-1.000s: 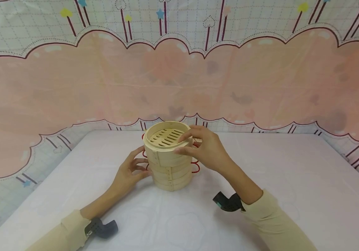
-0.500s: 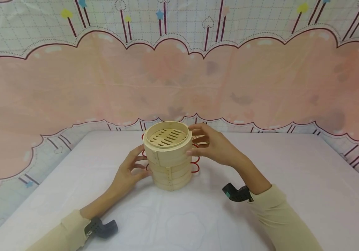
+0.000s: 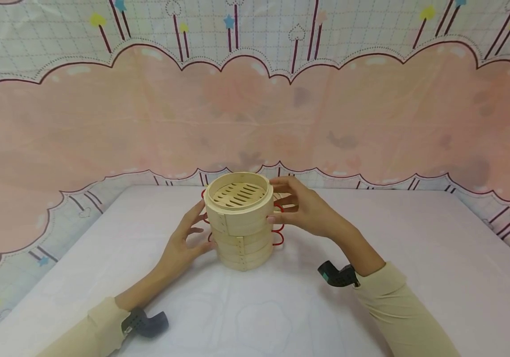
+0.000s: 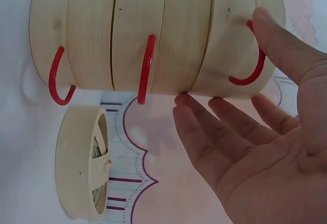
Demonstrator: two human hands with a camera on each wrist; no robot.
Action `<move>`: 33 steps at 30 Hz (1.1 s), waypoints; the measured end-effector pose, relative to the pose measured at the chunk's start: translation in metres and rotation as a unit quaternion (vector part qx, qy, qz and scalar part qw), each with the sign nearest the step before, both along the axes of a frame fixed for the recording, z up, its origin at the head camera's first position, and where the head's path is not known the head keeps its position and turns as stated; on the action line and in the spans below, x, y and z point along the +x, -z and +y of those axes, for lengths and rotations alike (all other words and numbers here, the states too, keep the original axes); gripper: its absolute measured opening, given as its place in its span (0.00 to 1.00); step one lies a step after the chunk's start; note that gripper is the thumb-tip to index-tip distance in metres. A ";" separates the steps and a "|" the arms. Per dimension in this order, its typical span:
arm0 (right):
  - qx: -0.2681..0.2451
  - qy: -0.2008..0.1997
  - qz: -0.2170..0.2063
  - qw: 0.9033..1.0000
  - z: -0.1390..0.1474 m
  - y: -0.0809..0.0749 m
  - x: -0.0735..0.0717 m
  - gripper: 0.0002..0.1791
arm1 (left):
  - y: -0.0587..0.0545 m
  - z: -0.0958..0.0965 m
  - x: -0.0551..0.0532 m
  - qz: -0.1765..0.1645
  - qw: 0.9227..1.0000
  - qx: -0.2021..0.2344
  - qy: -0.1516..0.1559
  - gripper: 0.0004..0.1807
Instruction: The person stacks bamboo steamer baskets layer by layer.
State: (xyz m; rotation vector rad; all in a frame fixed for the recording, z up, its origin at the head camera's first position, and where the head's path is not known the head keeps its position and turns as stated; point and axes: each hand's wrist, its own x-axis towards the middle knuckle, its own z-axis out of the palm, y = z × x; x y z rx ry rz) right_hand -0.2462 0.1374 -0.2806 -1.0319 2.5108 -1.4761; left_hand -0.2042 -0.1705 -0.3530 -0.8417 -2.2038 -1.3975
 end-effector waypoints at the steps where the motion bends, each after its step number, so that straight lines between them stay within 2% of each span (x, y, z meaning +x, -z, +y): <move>1: -0.001 -0.002 0.000 1.000 0.000 0.000 0.000 0.40 | 0.000 0.000 0.000 -0.001 1.000 0.001 0.000 0.49; 11: 0.002 -0.013 0.008 1.000 0.003 0.001 -0.002 0.40 | -0.002 0.001 0.005 -0.014 1.000 0.005 -0.005 0.52; 19: -0.003 -0.018 0.007 1.000 0.004 0.002 -0.001 0.40 | 0.000 0.001 0.004 -0.010 1.000 0.004 0.006 0.56; 28: -0.004 -0.023 0.010 1.000 0.005 0.004 -0.001 0.38 | 0.000 0.002 0.006 -0.022 1.000 0.008 0.010 0.55; 33: 0.000 -0.023 0.015 1.000 0.006 0.004 0.000 0.38 | 0.000 0.002 0.008 -0.015 1.000 0.007 0.010 0.54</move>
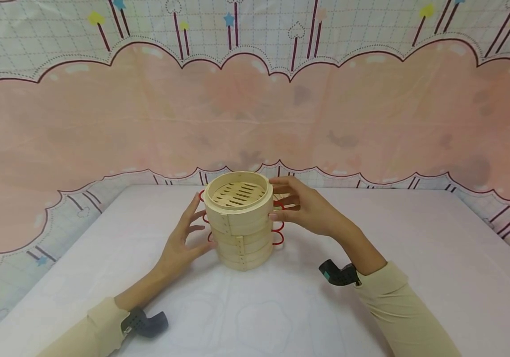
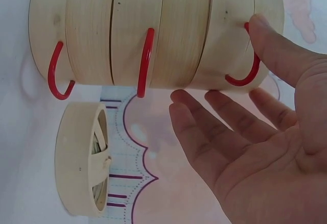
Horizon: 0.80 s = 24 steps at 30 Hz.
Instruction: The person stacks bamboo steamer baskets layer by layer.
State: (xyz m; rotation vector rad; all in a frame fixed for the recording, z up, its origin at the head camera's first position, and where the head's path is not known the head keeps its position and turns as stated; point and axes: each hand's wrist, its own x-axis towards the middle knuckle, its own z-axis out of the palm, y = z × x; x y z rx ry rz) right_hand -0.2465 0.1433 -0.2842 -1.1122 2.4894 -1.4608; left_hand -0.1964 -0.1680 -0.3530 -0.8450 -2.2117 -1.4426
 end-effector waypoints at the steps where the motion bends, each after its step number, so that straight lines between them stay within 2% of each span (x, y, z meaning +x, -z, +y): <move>1: 0.001 -0.001 0.002 1.000 0.000 0.000 -0.001 0.38 | 0.000 0.000 0.000 0.003 1.000 0.000 -0.001 0.53; 10: 0.011 -0.001 0.010 1.000 0.002 0.000 -0.004 0.36 | -0.001 0.002 -0.003 0.022 0.999 0.025 0.008 0.41; 24: 0.002 -0.027 0.014 1.000 0.007 0.002 -0.013 0.35 | -0.001 0.005 -0.005 0.049 0.998 0.025 0.012 0.38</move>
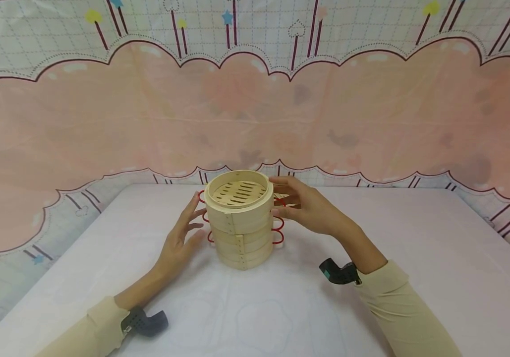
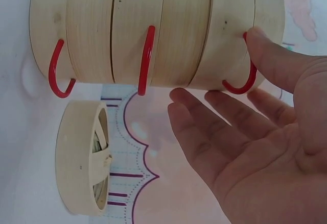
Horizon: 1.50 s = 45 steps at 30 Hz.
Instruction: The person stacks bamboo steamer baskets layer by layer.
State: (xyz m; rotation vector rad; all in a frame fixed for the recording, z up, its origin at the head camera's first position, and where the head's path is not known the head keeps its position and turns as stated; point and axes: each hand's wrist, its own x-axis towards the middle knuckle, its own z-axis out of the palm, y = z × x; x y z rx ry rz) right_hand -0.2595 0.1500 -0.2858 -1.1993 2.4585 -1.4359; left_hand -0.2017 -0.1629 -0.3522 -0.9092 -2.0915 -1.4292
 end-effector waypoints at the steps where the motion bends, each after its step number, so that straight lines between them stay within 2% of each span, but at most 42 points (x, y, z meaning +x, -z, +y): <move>1: -0.001 -0.002 -0.001 1.000 0.000 0.000 0.000 0.35 | 0.000 0.000 0.000 0.001 1.000 0.000 -0.001 0.38; 16: 0.001 -0.006 -0.014 1.000 0.000 -0.001 0.000 0.35 | -0.003 0.002 0.000 -0.005 1.000 0.001 -0.001 0.38; 25: 0.009 -0.003 0.001 1.000 0.000 -0.002 -0.001 0.35 | -0.001 0.002 0.000 -0.002 1.000 0.005 0.000 0.39; 35: 0.013 -0.002 -0.007 1.000 0.002 -0.002 -0.001 0.35 | -0.001 0.002 0.001 -0.003 1.000 0.001 0.003 0.40; 45: 0.016 -0.003 -0.009 1.000 0.003 -0.001 0.000 0.35 | -0.002 0.002 0.004 0.008 1.000 0.014 0.004 0.38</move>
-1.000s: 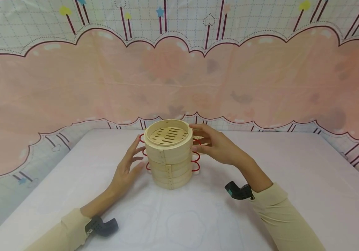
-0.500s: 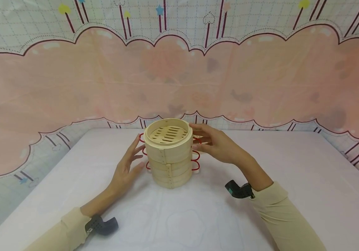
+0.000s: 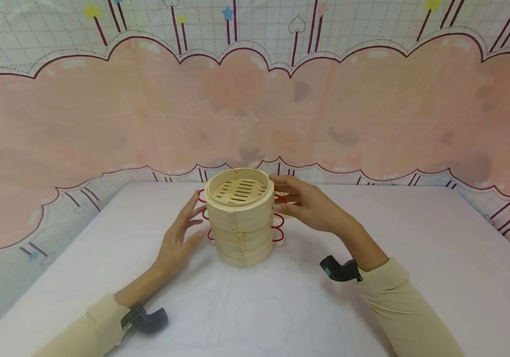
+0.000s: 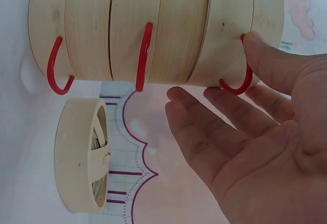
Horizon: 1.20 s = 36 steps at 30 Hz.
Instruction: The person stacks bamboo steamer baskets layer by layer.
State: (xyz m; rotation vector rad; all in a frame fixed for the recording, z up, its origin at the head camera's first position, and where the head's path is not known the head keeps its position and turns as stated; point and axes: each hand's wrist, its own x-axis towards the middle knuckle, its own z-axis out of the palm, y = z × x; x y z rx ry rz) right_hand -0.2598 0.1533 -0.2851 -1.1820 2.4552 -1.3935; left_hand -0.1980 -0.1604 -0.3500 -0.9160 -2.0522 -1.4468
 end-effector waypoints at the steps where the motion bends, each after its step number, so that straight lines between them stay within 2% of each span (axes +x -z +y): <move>1: 0.000 0.000 0.001 1.000 0.000 0.000 0.000 0.35 | 0.000 0.000 0.000 0.001 1.000 0.001 0.000 0.38; 11: 0.002 0.000 0.004 1.000 0.000 -0.001 0.000 0.35 | 0.002 -0.002 -0.002 0.009 1.000 0.002 -0.004 0.37; 18: 0.003 0.000 0.007 1.000 -0.001 -0.002 0.000 0.34 | 0.023 -0.010 -0.021 0.031 0.999 0.000 -0.014 0.35; 21: 0.007 0.003 0.010 1.000 -0.001 -0.002 0.000 0.34 | 0.026 -0.012 -0.024 0.040 0.999 0.003 -0.018 0.32; 25: 0.009 0.004 0.008 1.000 -0.002 -0.002 0.000 0.34 | 0.025 -0.013 -0.024 0.049 0.999 0.007 -0.020 0.30; 32: 0.007 -0.001 0.017 1.000 0.000 -0.002 -0.002 0.34 | 0.024 -0.012 -0.024 0.040 0.999 0.016 -0.027 0.30; 36: 0.004 -0.008 0.024 1.000 0.000 0.000 -0.003 0.33 | 0.009 -0.005 -0.012 0.047 0.998 0.025 -0.037 0.28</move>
